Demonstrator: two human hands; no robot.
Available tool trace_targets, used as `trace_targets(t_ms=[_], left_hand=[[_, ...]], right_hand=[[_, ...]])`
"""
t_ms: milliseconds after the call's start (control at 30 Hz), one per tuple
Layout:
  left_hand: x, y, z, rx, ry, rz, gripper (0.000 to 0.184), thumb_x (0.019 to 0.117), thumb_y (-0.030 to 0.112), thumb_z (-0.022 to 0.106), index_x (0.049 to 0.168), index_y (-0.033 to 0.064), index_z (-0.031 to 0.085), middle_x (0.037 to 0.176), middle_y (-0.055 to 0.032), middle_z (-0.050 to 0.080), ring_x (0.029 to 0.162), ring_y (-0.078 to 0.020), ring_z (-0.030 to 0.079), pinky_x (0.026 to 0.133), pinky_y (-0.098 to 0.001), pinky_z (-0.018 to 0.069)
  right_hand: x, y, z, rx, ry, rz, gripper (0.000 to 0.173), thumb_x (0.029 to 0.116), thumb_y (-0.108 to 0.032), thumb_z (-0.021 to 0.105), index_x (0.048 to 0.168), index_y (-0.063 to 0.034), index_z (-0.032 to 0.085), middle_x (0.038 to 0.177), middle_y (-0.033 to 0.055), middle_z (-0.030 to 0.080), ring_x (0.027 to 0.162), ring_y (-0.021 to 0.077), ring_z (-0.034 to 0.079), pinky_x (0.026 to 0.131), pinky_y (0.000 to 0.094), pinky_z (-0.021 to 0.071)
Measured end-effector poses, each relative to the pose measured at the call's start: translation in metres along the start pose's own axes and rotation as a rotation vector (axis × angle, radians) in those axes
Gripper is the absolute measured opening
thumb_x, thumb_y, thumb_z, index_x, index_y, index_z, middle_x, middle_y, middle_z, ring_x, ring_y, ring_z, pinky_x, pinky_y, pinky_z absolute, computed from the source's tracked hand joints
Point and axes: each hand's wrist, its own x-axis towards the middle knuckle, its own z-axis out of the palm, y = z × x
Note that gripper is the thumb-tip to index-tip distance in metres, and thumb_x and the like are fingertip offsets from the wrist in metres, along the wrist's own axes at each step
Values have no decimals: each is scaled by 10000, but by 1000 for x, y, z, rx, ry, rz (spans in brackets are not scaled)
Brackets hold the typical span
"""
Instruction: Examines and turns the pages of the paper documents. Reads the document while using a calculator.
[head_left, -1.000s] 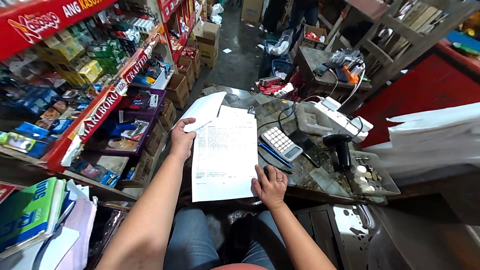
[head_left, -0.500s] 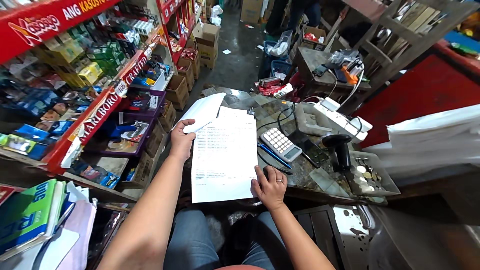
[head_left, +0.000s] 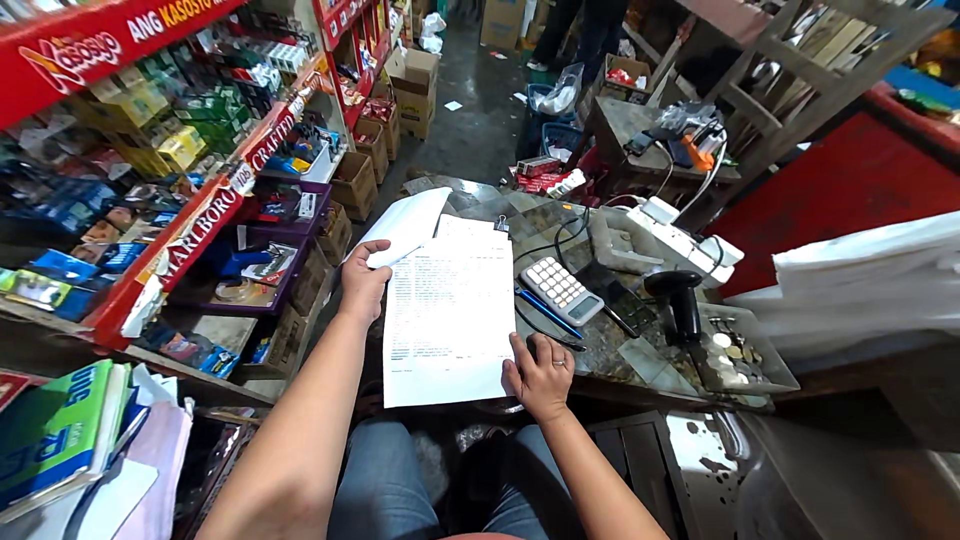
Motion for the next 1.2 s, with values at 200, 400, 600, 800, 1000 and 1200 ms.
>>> trace_targets(t_ms=[200, 400, 600, 800, 1000, 1200], left_hand=[[-1, 1, -1, 44, -8, 13, 551, 831, -173, 555, 1318, 84, 579, 1396, -159, 559, 1073, -275, 611, 799, -452, 534], [2, -2, 0, 2, -6, 36, 538, 824, -179, 543, 1308, 52, 583, 1398, -162, 558, 1100, -250, 608, 832, -426, 533], [1, -1, 0, 12, -6, 31, 550, 822, -180, 547, 1308, 74, 586, 1392, -154, 563, 1089, -250, 611, 819, -427, 534], [0, -1, -1, 17, -9, 15, 557, 829, -187, 551, 1312, 88, 582, 1385, -151, 563, 1058, -254, 611, 793, -427, 533], [0, -1, 0, 6, -10, 35, 543, 825, -183, 544, 1302, 74, 586, 1393, -150, 558, 1077, -247, 606, 806, -425, 531], [2, -2, 0, 3, -16, 38, 538, 829, -174, 557, 1314, 59, 579, 1409, -159, 552, 1106, -251, 612, 834, -432, 538]], right_hand=[[-1, 0, 0, 3, 5, 3, 576, 1048, -565, 287, 1251, -270, 738, 1169, 141, 713, 1120, 306, 644, 997, 476, 426], [-1, 0, 1, -2, 10, -4, 582, 1048, -569, 279, 1247, -272, 740, 1168, 141, 713, 1122, 307, 645, 1003, 477, 424], [-1, 0, 0, 1, 4, 2, 579, 1050, -566, 280, 1256, -274, 736, 1171, 140, 712, 1129, 309, 641, 1010, 483, 417], [-1, 0, 0, 3, 0, 0, 580, 1052, -560, 278, 1252, -267, 737, 1170, 145, 710, 1129, 308, 641, 1007, 480, 419], [0, 0, 1, 2, 11, -5, 575, 1051, -558, 282, 1251, -270, 738, 1170, 141, 710, 1127, 306, 640, 1005, 475, 417], [0, 0, -1, -1, -3, -2, 580, 1052, -556, 281, 1251, -262, 740, 1171, 148, 714, 1128, 320, 645, 1006, 488, 425]])
